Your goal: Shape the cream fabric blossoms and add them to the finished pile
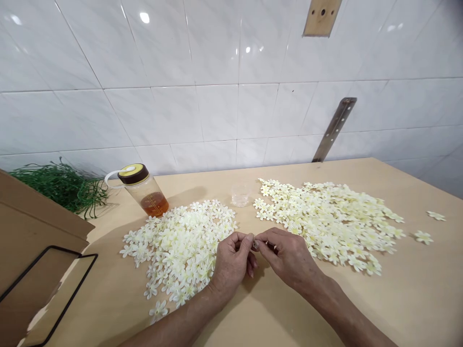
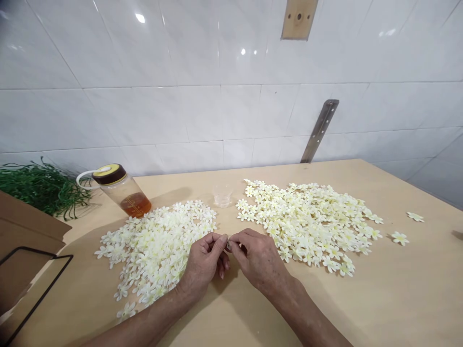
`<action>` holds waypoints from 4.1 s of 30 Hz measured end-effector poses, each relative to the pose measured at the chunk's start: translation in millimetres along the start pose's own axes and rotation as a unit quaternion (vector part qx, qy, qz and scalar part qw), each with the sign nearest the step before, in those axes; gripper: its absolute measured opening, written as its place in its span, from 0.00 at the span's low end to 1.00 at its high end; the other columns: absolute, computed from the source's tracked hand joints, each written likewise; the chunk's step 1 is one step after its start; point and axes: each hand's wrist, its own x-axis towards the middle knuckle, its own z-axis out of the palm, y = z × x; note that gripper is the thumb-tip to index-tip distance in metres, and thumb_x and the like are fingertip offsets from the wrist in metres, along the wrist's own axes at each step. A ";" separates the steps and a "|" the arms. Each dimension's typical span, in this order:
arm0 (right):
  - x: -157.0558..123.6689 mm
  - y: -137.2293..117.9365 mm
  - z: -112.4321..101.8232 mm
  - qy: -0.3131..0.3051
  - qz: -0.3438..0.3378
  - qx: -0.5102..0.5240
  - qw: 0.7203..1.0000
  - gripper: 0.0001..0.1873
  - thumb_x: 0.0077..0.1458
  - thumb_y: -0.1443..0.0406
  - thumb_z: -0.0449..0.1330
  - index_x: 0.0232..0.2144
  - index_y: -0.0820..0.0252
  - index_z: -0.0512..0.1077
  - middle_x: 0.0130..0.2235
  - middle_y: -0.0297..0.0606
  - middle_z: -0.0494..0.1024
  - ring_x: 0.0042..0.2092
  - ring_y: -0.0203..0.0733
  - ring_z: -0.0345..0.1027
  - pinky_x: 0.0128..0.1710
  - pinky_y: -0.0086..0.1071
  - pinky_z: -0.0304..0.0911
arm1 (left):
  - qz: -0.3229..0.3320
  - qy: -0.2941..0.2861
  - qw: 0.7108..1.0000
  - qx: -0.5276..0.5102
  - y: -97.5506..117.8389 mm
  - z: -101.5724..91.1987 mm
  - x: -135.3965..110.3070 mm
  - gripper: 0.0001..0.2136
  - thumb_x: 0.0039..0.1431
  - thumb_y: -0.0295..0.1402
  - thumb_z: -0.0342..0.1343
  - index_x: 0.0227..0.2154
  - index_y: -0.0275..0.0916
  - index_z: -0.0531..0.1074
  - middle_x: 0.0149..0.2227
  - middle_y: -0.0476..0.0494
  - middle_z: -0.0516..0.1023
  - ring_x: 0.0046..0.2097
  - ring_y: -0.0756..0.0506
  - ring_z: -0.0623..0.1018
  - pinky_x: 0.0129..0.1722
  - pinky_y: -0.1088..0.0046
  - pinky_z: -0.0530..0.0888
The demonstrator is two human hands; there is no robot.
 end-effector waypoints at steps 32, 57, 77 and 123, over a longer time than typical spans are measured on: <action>2.9 1.5 0.5 -0.005 0.176 0.146 0.974 0.11 0.56 0.58 0.57 0.30 0.56 0.77 0.30 0.35 0.81 0.29 0.40 0.74 0.27 0.29 0.68 | -0.018 -0.006 0.999 -0.029 5.1 -0.2 -0.2 0.16 0.53 0.44 0.59 0.30 0.32 0.73 0.17 0.48 0.72 0.14 0.53 0.67 0.13 0.80 0.65; 3.8 -7.3 1.1 0.031 0.123 0.027 0.992 0.13 0.54 0.65 0.53 0.21 0.58 0.73 0.21 0.31 0.74 0.23 0.34 0.64 0.22 0.26 0.57 | -0.024 -0.010 0.999 -0.035 4.8 0.4 -1.2 0.16 0.53 0.44 0.59 0.30 0.32 0.73 0.21 0.46 0.76 0.15 0.54 0.68 0.12 0.81 0.64; 2.1 -1.2 0.2 0.012 0.126 0.126 0.984 0.11 0.59 0.61 0.54 0.34 0.55 0.76 0.30 0.35 0.79 0.31 0.39 0.73 0.29 0.28 0.68 | -0.001 0.015 0.999 -0.031 -0.5 0.5 1.3 0.14 0.55 0.42 0.57 0.30 0.34 0.70 0.25 0.45 0.76 0.16 0.54 0.69 0.12 0.80 0.66; 5.4 0.5 -3.0 -0.114 0.228 0.292 0.922 0.12 0.52 0.56 0.60 0.32 0.58 0.77 0.27 0.35 0.76 0.30 0.39 0.70 0.29 0.30 0.71 | 0.033 0.001 0.999 -0.008 -4.4 -0.6 0.4 0.14 0.58 0.44 0.55 0.30 0.36 0.66 0.14 0.54 0.68 0.13 0.53 0.66 0.11 0.81 0.63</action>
